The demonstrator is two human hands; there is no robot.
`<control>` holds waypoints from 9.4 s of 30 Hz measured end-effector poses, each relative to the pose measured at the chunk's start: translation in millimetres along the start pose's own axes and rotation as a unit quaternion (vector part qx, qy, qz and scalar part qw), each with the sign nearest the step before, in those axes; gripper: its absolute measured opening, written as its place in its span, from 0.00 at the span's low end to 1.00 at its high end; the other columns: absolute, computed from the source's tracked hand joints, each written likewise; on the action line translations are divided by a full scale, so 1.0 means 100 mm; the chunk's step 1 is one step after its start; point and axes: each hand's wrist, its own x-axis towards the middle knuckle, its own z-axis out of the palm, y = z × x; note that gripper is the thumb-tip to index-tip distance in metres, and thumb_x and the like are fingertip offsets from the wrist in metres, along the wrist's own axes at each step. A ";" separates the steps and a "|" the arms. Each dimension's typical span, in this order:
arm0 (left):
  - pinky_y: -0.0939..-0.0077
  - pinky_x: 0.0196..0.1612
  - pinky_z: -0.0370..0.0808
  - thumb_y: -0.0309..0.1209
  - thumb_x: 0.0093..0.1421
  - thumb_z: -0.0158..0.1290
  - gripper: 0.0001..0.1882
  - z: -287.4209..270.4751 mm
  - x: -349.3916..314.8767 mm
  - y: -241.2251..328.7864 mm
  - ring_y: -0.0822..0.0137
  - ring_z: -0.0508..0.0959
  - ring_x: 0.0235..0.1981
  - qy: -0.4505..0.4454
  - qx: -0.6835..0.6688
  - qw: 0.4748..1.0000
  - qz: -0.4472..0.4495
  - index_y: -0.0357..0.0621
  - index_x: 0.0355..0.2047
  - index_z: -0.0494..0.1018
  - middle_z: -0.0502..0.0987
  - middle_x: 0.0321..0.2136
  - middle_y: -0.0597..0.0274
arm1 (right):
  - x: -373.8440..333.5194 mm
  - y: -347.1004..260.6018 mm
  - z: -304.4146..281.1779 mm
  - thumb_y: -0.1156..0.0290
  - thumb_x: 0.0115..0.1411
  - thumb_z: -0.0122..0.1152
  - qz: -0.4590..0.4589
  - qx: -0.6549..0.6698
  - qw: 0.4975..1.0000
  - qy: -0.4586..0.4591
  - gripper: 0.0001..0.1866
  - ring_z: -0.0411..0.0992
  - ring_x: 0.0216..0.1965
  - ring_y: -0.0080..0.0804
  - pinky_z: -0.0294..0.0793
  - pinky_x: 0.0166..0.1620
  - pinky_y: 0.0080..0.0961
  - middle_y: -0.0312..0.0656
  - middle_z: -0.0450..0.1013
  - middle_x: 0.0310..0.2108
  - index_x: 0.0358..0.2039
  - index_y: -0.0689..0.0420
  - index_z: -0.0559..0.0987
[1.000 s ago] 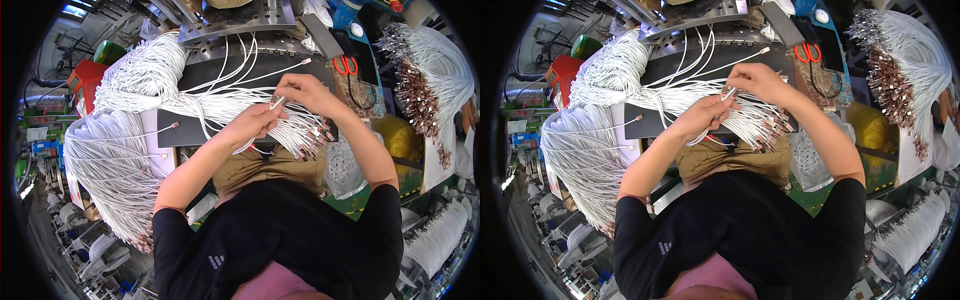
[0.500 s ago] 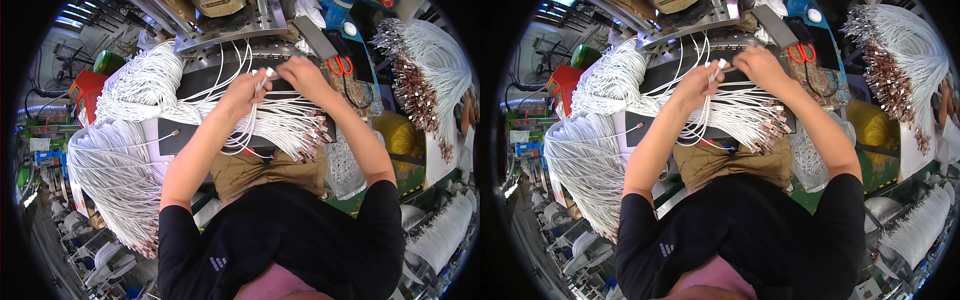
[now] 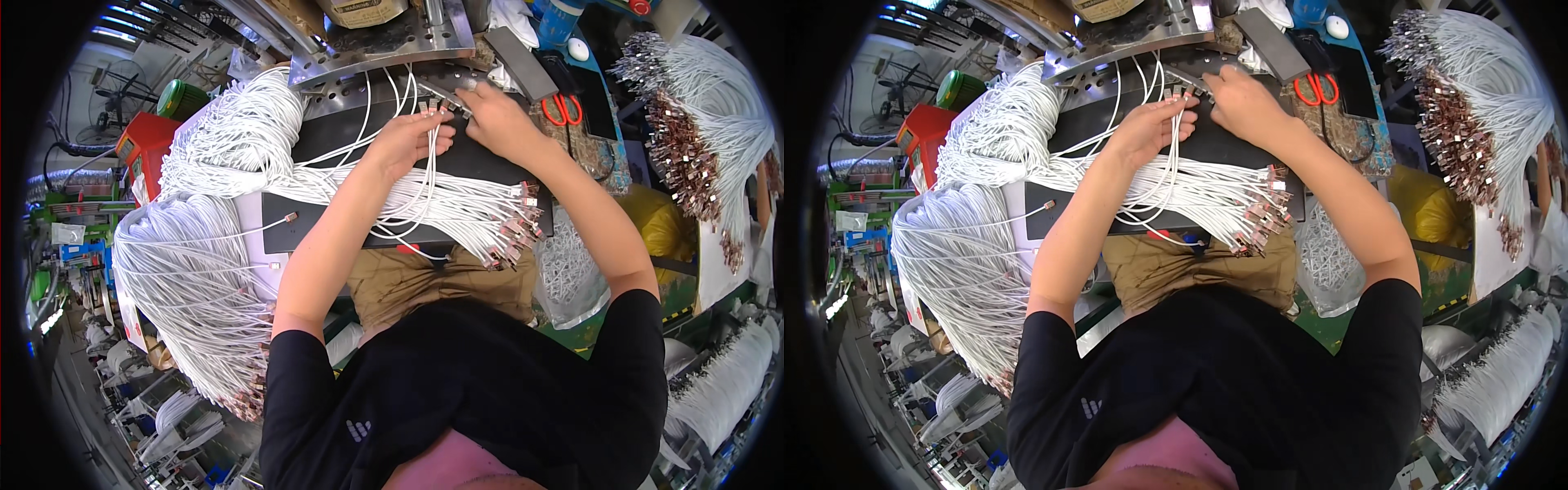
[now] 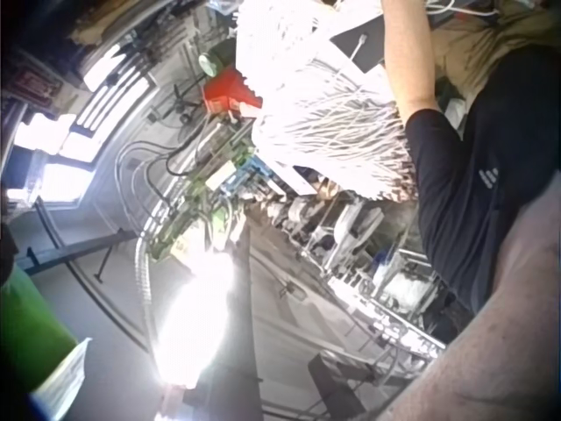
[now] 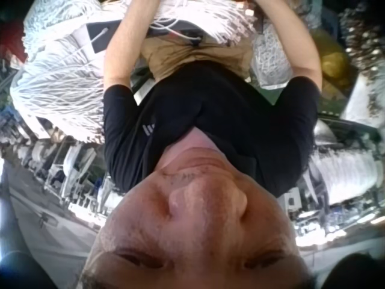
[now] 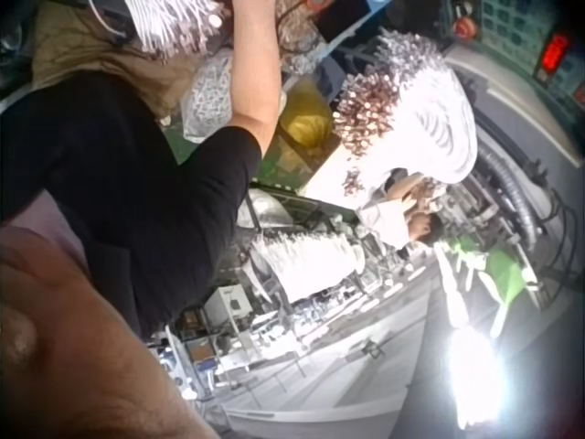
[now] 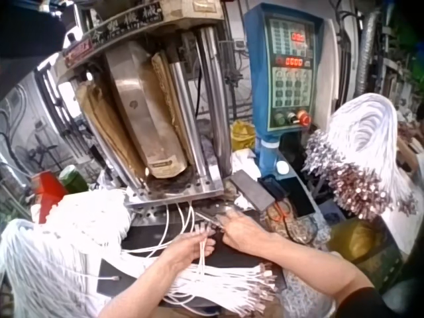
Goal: Sorting and arranging bundles of white wires into a fixture at an assembly station.
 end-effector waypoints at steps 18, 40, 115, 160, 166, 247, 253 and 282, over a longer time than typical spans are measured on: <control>0.80 0.34 0.73 0.37 0.60 0.61 0.11 0.18 -0.03 -0.07 0.75 0.76 0.26 -0.005 0.149 0.989 0.020 0.43 0.36 0.78 0.77 0.26 0.70 | -0.15 -0.10 0.17 0.63 0.59 0.55 0.415 0.422 0.799 -0.105 0.21 0.71 0.27 0.22 0.69 0.34 0.20 0.38 0.77 0.28 0.49 0.61 0.80; 0.80 0.35 0.75 0.41 0.62 0.60 0.15 -0.08 -0.07 -0.05 0.74 0.79 0.27 -0.008 0.155 0.988 0.012 0.42 0.39 0.81 0.80 0.29 0.67 | -0.02 -0.01 -0.32 0.62 0.57 0.69 0.431 0.444 0.756 -0.214 0.21 0.73 0.35 0.20 0.71 0.40 0.20 0.38 0.79 0.35 0.46 0.62 0.79; 0.54 0.33 0.77 0.41 0.62 0.50 0.17 -0.47 0.63 0.80 0.48 0.81 0.28 0.195 0.755 0.526 0.340 0.43 0.25 0.77 0.80 0.23 0.50 | 1.20 1.10 1.41 0.65 0.64 0.55 0.136 0.034 0.986 -0.085 0.17 0.70 0.51 0.49 0.69 0.52 0.39 0.53 0.73 0.48 0.49 0.59 0.76; 0.51 0.46 0.75 0.40 0.61 0.49 0.19 -0.35 0.61 0.92 0.43 0.81 0.37 0.239 0.640 0.669 0.292 0.36 0.40 0.78 0.80 0.33 0.40 | 1.34 1.38 1.67 0.67 0.68 0.49 0.198 0.117 0.973 -0.004 0.16 0.71 0.53 0.44 0.67 0.56 0.37 0.56 0.74 0.48 0.48 0.64 0.75; 0.52 0.49 0.74 0.38 0.60 0.50 0.20 -0.24 0.22 0.95 0.44 0.79 0.44 0.299 0.589 0.701 0.269 0.36 0.46 0.76 0.79 0.40 0.40 | 1.36 0.27 0.76 0.59 0.67 0.50 0.098 0.142 0.982 -0.072 0.22 0.67 0.57 0.51 0.64 0.60 0.43 0.56 0.71 0.53 0.53 0.64 0.74; 0.77 0.33 0.74 0.34 0.70 0.43 0.16 -1.00 -1.82 -1.98 0.68 0.79 0.27 0.422 -0.070 0.899 0.098 0.36 0.30 0.74 0.80 0.25 0.57 | -2.90 -0.94 -0.57 0.65 0.55 0.65 0.214 0.093 0.931 -0.281 0.23 0.70 0.53 0.43 0.73 0.49 0.40 0.52 0.72 0.52 0.49 0.60 0.75; 0.76 0.35 0.74 0.30 0.67 0.48 0.15 -0.39 -2.06 -1.62 0.67 0.80 0.27 0.185 0.200 0.946 0.177 0.37 0.24 0.77 0.81 0.23 0.57 | -1.62 -0.18 -1.68 0.60 0.68 0.52 0.548 0.489 0.627 -0.261 0.21 0.77 0.24 0.27 0.73 0.28 0.22 0.42 0.77 0.19 0.29 0.64 0.82; 0.63 0.36 0.74 0.44 0.59 0.59 0.20 -0.23 -0.75 0.36 0.53 0.79 0.29 0.019 0.636 0.750 0.180 0.39 0.41 0.75 0.78 0.26 0.52 | -1.35 -0.96 -1.31 0.72 0.56 0.62 0.377 0.012 0.923 0.081 0.21 0.67 0.57 0.44 0.63 0.62 0.38 0.48 0.70 0.56 0.52 0.62 0.75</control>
